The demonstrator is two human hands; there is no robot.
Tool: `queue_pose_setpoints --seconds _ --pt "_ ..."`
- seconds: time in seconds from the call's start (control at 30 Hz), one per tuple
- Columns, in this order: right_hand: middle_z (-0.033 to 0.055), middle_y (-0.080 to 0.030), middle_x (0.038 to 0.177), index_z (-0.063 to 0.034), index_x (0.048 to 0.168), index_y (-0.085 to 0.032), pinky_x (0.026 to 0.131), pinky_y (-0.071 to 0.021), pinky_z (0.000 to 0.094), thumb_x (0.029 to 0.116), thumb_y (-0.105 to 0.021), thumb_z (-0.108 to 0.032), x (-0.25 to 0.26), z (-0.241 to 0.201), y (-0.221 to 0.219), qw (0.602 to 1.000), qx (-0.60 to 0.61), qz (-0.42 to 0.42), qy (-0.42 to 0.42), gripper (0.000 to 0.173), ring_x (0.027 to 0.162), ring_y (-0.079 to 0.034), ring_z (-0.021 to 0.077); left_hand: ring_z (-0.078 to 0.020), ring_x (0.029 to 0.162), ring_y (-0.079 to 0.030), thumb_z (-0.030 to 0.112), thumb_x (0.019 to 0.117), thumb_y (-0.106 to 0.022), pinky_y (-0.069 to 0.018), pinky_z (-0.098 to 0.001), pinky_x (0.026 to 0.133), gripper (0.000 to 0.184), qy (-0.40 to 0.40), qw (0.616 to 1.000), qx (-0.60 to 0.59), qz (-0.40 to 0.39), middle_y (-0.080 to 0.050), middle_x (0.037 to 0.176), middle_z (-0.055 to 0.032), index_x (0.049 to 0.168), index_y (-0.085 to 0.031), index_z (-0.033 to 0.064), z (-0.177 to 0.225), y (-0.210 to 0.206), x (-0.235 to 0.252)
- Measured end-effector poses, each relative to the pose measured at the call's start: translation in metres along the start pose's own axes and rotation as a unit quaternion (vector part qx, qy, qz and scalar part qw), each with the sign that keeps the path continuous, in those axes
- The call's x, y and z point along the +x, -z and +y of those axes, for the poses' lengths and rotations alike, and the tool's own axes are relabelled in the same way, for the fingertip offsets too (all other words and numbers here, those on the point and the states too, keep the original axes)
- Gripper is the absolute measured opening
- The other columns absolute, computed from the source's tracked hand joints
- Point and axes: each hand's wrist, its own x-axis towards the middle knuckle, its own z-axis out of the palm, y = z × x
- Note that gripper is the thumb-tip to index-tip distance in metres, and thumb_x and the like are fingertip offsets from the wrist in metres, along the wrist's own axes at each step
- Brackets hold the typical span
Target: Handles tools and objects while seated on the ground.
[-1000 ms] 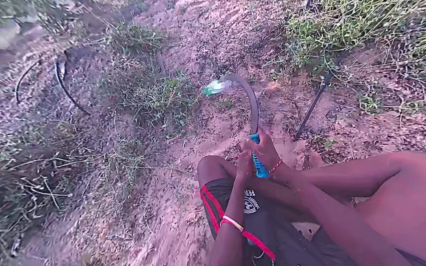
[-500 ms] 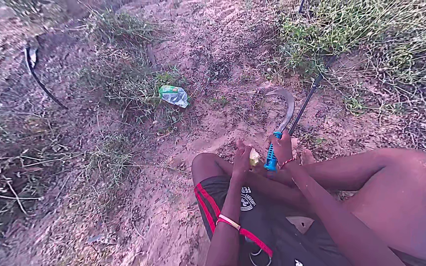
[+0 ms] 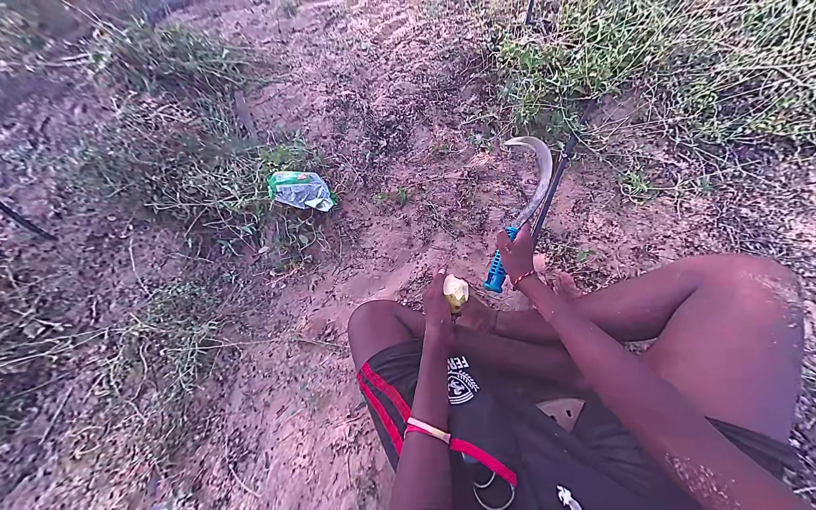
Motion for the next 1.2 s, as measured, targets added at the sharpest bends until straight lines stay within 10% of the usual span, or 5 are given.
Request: queue_pose_setpoints --seconds 0.13,0.43,0.67,1.0,1.2 --pt "0.0188 -0.06 0.102 0.0046 0.148 -0.034 0.074 -0.0548 0.038 0.1076 -0.053 -0.015 0.022 0.015 0.03 0.983 -0.05 -0.144 -0.1 0.049 0.078 -0.062 0.022 -0.0093 0.056 -0.057 0.03 0.1122 -0.032 -0.0479 -0.024 0.05 0.046 0.0 1.0 -0.008 -0.006 -0.06 0.07 -0.0044 0.095 -0.063 0.0014 -0.003 0.004 -0.001" --pt "0.0284 -0.066 0.095 0.0041 0.147 -0.04 0.072 -0.0545 0.0581 0.1043 -0.054 -0.019 0.011 -0.012 0.025 0.992 -0.112 0.044 0.032 0.05 0.077 -0.068 0.0416 -0.0108 0.059 -0.059 0.028 0.112 -0.032 -0.0493 -0.0262 0.054 0.046 -0.011 1.0 0.02 -0.001 -0.062 0.072 -0.0048 0.093 -0.065 0.0014 -0.006 0.002 0.003" --pt "0.0324 -0.06 0.129 0.0041 0.154 -0.031 0.102 -0.048 0.0554 0.1051 -0.055 -0.018 0.027 0.015 0.048 0.931 -0.322 -0.155 -0.071 0.059 0.118 -0.063 0.0428 -0.011 0.062 -0.059 0.026 0.1118 -0.033 -0.0503 -0.027 0.058 0.044 -0.017 0.999 0.03 -0.003 -0.061 0.073 -0.0051 0.094 -0.064 0.0003 -0.004 0.001 0.002" --pt "0.0295 -0.066 0.09 0.0048 0.141 -0.046 0.068 -0.0525 0.0624 0.1039 -0.056 -0.017 0.032 -0.048 0.046 0.952 -0.273 0.017 0.134 0.044 0.08 -0.067 0.0477 -0.0113 0.06 -0.059 0.026 0.1118 -0.033 -0.051 -0.0269 0.056 0.044 -0.008 1.0 0.022 -0.001 -0.061 0.072 -0.0055 0.095 -0.064 0.0003 -0.004 0.0 0.003" --pt "0.0344 -0.063 0.12 0.0031 0.143 -0.043 0.09 -0.0514 0.0663 0.0998 -0.064 -0.017 0.093 0.013 0.06 0.91 -0.396 -0.114 -0.05 0.052 0.111 -0.065 0.0505 -0.0111 0.061 -0.059 0.027 0.112 -0.033 -0.0499 -0.0261 0.056 0.044 -0.006 1.0 0.019 -0.01 -0.062 0.074 -0.0057 0.098 -0.065 0.0002 -0.007 0.004 0.003"
